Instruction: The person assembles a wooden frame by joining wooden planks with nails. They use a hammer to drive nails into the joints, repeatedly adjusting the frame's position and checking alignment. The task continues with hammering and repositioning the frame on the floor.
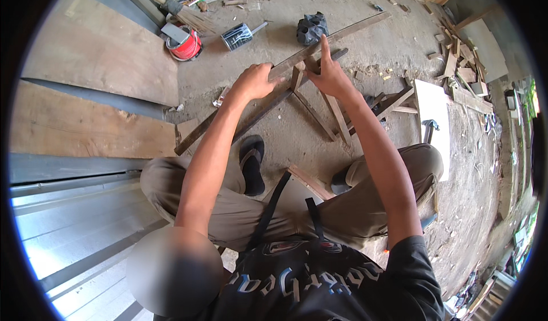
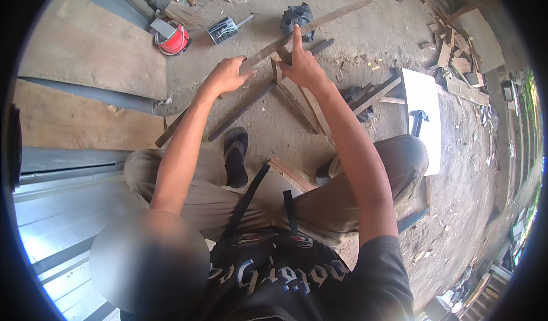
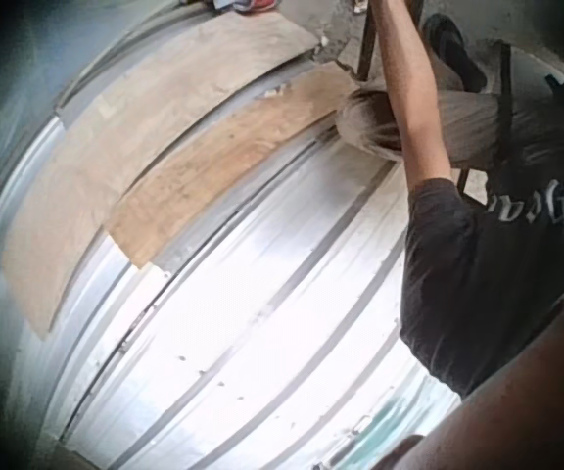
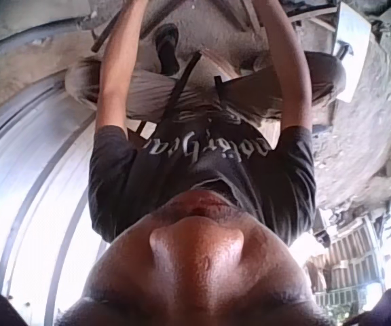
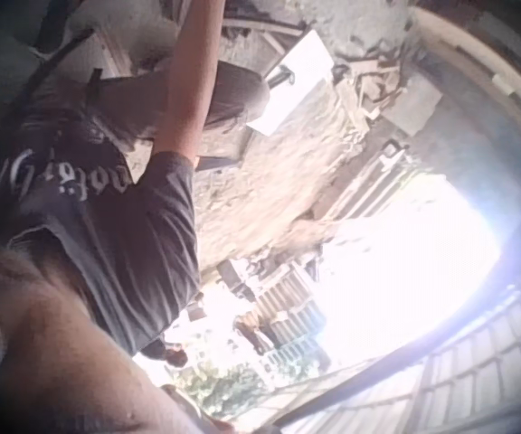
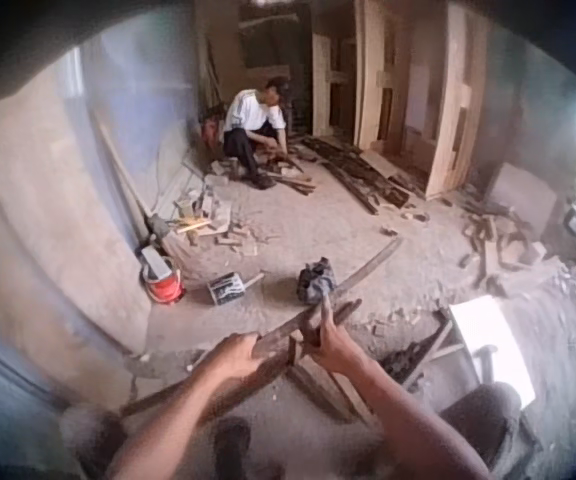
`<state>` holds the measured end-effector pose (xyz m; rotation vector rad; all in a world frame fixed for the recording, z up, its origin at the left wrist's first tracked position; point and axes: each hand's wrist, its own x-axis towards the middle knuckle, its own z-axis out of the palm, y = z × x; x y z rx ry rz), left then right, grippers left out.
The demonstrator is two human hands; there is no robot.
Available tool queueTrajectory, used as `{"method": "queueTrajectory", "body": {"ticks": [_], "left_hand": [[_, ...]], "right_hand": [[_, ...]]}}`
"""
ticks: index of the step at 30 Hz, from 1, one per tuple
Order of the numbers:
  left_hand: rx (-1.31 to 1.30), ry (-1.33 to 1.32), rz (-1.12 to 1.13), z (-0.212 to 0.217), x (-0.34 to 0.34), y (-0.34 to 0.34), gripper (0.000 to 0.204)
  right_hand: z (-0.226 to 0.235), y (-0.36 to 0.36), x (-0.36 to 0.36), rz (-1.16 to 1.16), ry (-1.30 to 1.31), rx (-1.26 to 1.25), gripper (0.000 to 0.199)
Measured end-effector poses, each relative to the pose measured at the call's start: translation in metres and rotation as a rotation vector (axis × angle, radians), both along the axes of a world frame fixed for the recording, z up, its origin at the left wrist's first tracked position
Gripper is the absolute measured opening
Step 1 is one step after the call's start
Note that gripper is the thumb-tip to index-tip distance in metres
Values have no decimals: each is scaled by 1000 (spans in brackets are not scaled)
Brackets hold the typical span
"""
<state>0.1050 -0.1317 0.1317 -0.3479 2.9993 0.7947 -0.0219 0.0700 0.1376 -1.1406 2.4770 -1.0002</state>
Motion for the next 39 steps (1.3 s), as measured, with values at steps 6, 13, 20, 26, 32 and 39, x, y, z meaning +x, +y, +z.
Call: {"method": "queueTrajectory", "body": {"ticks": [6, 13, 20, 26, 32, 39], "left_hand": [[163, -42, -84, -23, -1, -19, 48], [450, -154, 33, -32, -3, -24, 44], [389, -211, 25, -41, -10, -28, 43], [361, -185, 10, -43, -12, -22, 49], [325, -191, 26, -46, -14, -22, 49], [299, -245, 31, -35, -12, -20, 48]], "right_hand": [[-57, 17, 8, 51, 130, -48, 69], [-37, 4, 17, -9, 160, -37, 48], [-36, 2, 20, -56, 107, 31, 47], [-47, 7, 13, -35, 187, -31, 48], [-51, 7, 13, -43, 166, -17, 49], [-43, 3, 21, -65, 112, -4, 46]]}}
